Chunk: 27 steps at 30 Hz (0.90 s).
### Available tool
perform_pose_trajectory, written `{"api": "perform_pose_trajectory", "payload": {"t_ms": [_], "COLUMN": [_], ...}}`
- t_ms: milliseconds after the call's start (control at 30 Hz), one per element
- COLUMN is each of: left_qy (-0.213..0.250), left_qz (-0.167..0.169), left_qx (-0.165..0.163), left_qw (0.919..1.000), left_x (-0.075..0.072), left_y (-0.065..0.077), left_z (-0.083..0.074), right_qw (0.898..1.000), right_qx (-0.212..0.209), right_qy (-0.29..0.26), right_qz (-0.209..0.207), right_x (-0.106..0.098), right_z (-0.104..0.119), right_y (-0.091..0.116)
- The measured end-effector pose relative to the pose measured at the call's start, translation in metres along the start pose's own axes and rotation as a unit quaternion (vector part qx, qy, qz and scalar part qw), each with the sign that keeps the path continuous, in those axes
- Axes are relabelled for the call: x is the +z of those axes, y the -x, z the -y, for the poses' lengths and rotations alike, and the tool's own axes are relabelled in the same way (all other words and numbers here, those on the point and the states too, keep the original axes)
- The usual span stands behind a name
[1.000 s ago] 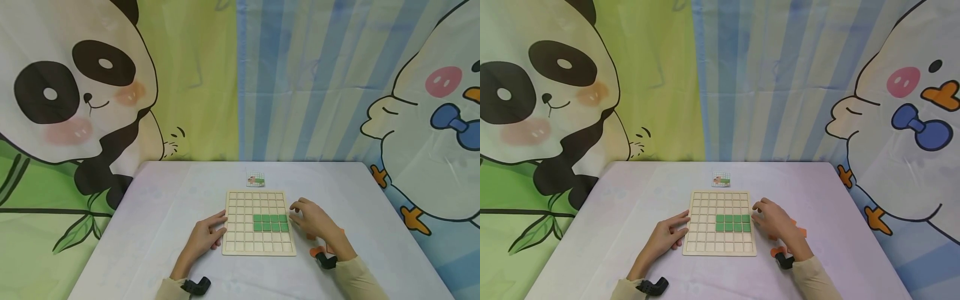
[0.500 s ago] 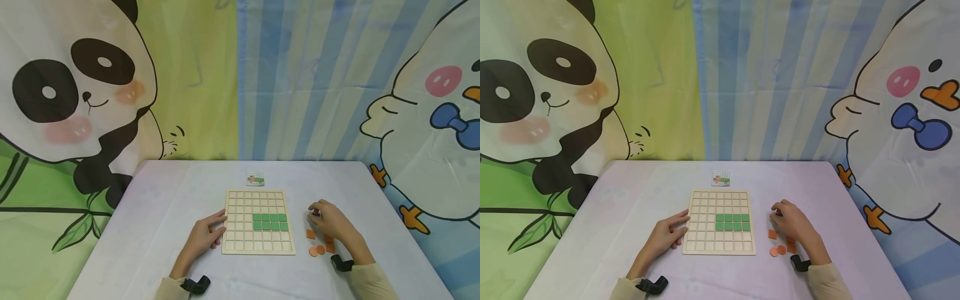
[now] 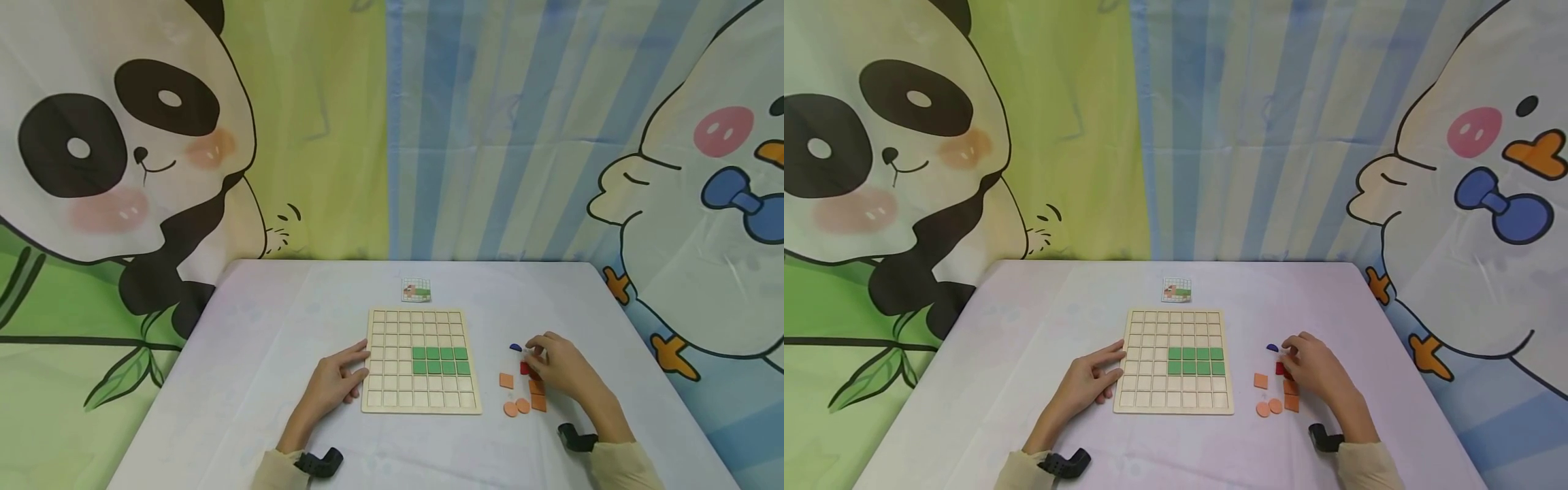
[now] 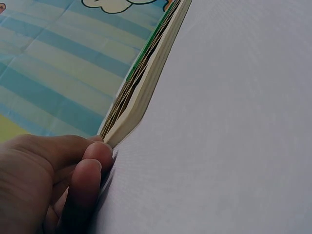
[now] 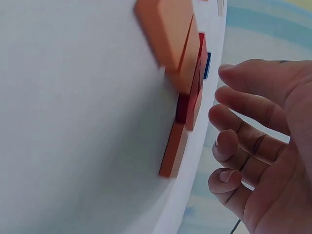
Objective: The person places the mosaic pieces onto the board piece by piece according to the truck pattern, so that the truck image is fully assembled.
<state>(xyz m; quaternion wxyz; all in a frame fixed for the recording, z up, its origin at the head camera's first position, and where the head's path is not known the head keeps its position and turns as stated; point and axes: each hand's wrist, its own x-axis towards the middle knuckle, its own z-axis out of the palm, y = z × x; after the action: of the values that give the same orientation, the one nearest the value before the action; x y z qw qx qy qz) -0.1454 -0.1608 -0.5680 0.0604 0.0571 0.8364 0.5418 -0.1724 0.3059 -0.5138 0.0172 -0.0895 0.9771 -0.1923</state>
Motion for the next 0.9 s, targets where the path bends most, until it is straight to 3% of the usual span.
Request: {"api": "perform_pose_trajectory", "payload": {"t_ms": [500, 900], "left_qy": [-0.002, -0.004], "left_qz": [-0.002, -0.008], "left_qx": [0.011, 0.009], "left_qw": [0.9999, 0.9999], "left_x": [-0.001, 0.0], "left_y": [-0.001, 0.0], "left_z": [0.0, 0.0], "right_qw": [1.0, 0.999], "right_qx": [0.023, 0.033], "right_qy": [0.009, 0.0], "right_qz": [-0.006, 0.018], "right_x": [0.001, 0.001], "right_z": [-0.018, -0.021], "right_y": [0.011, 0.012]}}
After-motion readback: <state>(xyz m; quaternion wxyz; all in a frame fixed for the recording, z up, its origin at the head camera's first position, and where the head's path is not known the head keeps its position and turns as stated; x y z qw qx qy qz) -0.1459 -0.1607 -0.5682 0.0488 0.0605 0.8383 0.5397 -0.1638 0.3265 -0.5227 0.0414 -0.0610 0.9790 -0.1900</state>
